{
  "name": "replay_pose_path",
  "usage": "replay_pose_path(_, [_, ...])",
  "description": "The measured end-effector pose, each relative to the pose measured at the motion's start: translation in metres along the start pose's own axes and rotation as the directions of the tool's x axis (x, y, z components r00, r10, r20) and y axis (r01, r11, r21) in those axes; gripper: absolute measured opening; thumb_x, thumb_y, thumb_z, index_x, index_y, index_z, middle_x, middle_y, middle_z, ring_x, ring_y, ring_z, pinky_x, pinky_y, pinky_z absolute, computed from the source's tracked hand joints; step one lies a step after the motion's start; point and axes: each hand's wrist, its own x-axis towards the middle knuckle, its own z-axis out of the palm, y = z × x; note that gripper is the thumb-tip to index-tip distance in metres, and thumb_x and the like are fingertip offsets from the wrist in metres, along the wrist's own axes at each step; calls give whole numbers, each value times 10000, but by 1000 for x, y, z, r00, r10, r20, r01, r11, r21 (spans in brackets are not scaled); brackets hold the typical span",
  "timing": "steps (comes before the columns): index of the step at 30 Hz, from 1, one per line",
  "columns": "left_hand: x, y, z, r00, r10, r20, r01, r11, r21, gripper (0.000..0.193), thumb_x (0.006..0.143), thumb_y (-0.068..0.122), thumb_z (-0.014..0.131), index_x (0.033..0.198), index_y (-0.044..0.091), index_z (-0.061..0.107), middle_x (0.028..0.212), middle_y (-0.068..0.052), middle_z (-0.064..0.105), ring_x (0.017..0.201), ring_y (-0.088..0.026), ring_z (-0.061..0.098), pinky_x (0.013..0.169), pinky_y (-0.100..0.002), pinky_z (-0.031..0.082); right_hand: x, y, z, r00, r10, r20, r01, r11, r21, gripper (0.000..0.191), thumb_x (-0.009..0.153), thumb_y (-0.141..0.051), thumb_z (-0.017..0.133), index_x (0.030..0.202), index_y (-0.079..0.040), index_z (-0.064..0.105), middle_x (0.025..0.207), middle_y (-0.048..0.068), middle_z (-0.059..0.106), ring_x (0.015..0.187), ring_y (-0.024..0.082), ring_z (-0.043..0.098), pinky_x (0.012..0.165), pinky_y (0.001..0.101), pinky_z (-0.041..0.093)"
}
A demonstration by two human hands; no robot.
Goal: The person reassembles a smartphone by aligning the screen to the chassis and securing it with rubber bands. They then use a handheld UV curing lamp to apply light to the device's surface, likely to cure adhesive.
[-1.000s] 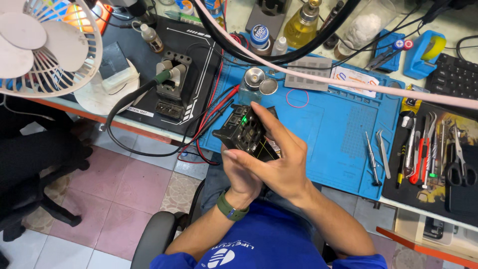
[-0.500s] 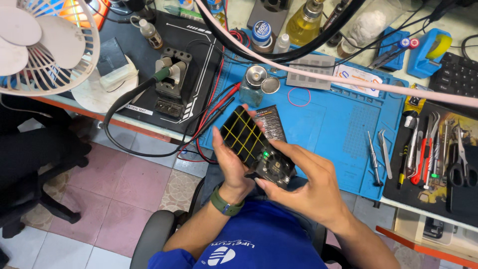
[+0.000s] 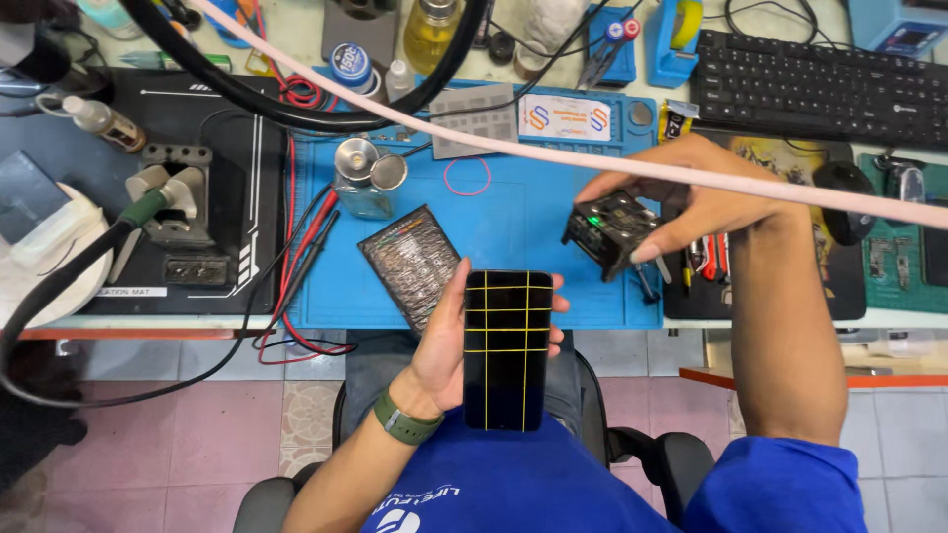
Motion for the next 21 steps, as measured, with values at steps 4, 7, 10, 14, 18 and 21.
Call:
replay_pose_path(4, [19,-7,2,993,-92,69,90,996,24,870,1123,644,225,1556,-85,421,1390,-243,602,1153,-324,666,1075,-457,533,-10,5,-8,998,27,64,-38,984,175,761,607,-198,944,1287,29,687,1242,139,750,1087,196,709,956,333,567])
replay_pose_path(7, [32,-19,2,985,-166,41,165,986,38,877,1119,652,231,1564,-81,412,1383,-232,607,1171,-323,665,1065,-454,535,6,0,-1,997,-17,78,-1,973,231,767,631,-189,937,1313,35,666,1277,150,727,1153,208,695,1019,354,557])
replay_pose_path(10, [40,-30,-2,978,-198,59,201,979,-39,877,1119,657,226,1550,-84,411,1372,-242,617,1173,-336,671,1066,-452,537,31,-8,2,975,-207,79,182,952,248,744,701,-153,923,1357,53,639,1355,161,692,1273,233,665,1150,379,513])
replay_pose_path(14, [38,-30,-7,991,-100,84,103,994,-38,841,1161,629,243,1544,-94,439,1360,-249,623,1190,-345,672,1090,-468,539,43,-16,15,954,-299,18,283,917,280,700,763,-104,914,1371,70,615,1381,158,662,1330,234,633,1209,377,491])
replay_pose_path(18, [28,-13,-4,994,105,4,-105,994,31,841,1133,642,236,1500,-78,471,1334,-256,637,1158,-347,679,1066,-470,548,33,-13,40,939,-269,-215,329,885,330,658,834,-40,899,1400,71,581,1380,151,646,1321,207,628,1208,349,495])
replay_pose_path(21, [22,4,4,958,246,-147,-217,957,190,848,1080,645,228,1483,-56,485,1331,-247,641,1121,-330,686,1037,-465,559,12,-10,70,856,-145,-497,339,882,328,680,864,-19,891,1434,59,529,1392,157,628,1335,209,620,1223,360,501])
